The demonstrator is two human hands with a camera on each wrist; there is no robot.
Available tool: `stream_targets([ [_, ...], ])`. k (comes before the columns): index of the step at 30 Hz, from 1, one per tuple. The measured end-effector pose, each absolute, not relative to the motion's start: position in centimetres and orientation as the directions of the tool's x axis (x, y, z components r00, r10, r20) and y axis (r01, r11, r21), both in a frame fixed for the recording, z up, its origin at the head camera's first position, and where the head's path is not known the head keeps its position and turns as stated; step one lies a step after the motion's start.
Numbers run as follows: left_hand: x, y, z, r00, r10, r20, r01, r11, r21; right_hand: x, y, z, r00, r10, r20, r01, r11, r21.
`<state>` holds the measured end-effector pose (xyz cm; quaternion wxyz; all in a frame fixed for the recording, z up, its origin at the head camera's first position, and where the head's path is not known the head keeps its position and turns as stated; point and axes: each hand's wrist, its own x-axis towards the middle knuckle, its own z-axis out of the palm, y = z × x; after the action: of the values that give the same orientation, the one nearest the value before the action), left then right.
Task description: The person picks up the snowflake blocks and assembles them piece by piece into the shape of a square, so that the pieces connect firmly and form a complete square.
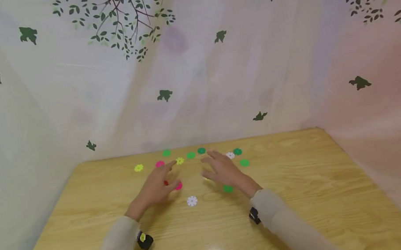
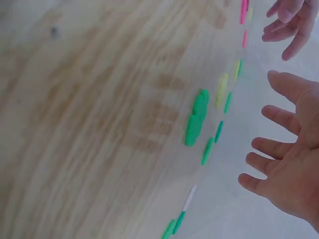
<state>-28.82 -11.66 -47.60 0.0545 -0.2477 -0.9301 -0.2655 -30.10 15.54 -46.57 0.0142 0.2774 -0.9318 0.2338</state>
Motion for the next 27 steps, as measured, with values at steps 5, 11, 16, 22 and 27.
stream_targets([
  [5, -28.7, -12.2, -47.6, -0.868, 0.438, 0.234, 0.496, 0.746, 0.445, -29.3, 14.5, -46.7, -0.799, -0.574, 0.180, -0.594, 0.706, -0.386],
  [11, -28.9, -12.4, -47.7, -0.857, 0.448, 0.255, 0.515, 0.771, 0.376, -28.1, 12.8, -46.9, -0.770, -0.622, 0.143, -0.615, 0.664, -0.425],
  [16, -29.0, -12.4, -47.7, -0.869, 0.448, 0.211, 0.495, 0.787, 0.367, -26.9, 11.8, -46.8, -0.746, -0.661, 0.082, -0.620, 0.644, -0.447],
  [22, -28.9, -12.3, -47.8, -0.876, 0.456, 0.154, 0.481, 0.808, 0.341, -26.2, 11.1, -46.9, -0.705, -0.708, 0.038, -0.654, 0.628, -0.423],
  [27, -28.9, -11.9, -48.2, -0.862, 0.483, 0.153, 0.506, 0.803, 0.316, -26.1, 10.7, -47.3, -0.699, -0.715, 0.024, -0.661, 0.632, -0.406],
])
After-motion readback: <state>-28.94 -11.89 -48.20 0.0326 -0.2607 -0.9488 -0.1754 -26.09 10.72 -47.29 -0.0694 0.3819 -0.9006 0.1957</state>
